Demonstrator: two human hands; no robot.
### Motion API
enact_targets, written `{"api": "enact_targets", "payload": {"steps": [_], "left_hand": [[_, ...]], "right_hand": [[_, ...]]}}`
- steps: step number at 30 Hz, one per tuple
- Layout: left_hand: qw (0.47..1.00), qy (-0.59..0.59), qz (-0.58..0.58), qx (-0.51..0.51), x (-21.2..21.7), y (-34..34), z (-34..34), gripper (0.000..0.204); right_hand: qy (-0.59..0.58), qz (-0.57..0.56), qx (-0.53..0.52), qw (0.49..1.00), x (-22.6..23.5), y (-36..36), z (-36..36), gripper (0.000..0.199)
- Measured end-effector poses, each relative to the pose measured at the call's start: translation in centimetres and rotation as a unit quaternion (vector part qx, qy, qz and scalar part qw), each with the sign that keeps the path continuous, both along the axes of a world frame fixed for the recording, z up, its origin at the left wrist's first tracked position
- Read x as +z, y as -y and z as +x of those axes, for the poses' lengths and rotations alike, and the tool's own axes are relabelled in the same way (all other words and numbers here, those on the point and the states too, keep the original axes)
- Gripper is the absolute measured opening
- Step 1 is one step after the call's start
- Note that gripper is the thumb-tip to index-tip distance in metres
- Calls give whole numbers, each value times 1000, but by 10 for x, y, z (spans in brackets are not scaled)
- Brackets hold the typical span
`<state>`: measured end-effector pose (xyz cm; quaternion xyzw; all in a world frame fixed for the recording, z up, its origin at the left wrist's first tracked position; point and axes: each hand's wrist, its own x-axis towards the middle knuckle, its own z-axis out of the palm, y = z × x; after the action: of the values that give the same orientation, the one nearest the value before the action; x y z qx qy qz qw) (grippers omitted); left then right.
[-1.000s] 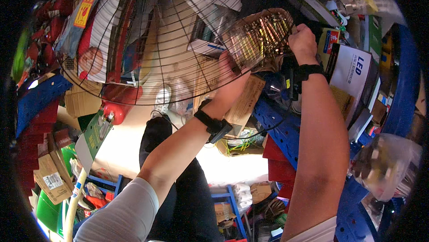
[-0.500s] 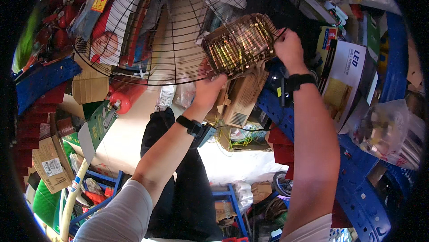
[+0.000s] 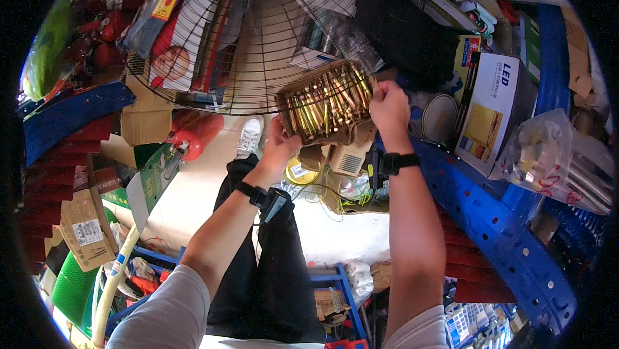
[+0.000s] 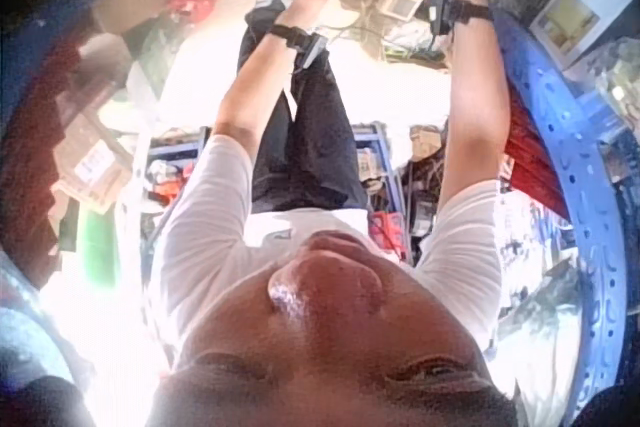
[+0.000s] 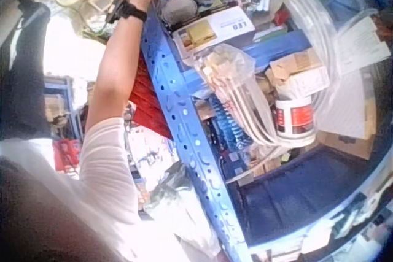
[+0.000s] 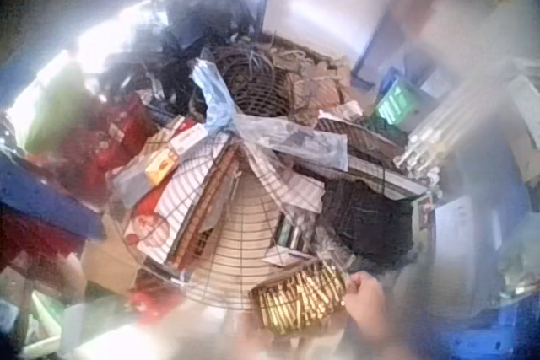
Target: The person retrieves a box of bolts and a green plastic hose from storage shelves. They then select a long bolt and insert it into one end of the hose, holding both objects with their hands.
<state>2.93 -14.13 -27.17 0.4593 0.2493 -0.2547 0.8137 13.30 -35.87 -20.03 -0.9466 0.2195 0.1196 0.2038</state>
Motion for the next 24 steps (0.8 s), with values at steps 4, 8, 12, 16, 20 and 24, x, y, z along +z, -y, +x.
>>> {"api": "enact_targets", "payload": {"steps": [4, 8, 12, 16, 20, 24], "left_hand": [[999, 10, -2, -38, 13, -19, -16, 62], [997, -48, -31, -59, 25, -38, -35, 63], [993, -16, 11, -114, 27, -52, -47, 66], [976, 61, 70, -195, 12, -58, -51, 62], [956, 134, 109, -239, 13, -50, -48, 60], [944, 89, 109, -299, 15, -39, -34, 63]], "right_hand": [[4, -39, 8, 999, 8, -22, -31, 12], [-9, -41, 1, 999, 11, -40, -67, 10], [43, 10, -39, 998, 14, -45, -109, 9], [112, -25, -44, 992, 13, -44, -154, 9], [64, 51, -138, 987, 8, -36, -180, 8], [87, 82, -225, 967, -3, -29, -197, 11]]}}
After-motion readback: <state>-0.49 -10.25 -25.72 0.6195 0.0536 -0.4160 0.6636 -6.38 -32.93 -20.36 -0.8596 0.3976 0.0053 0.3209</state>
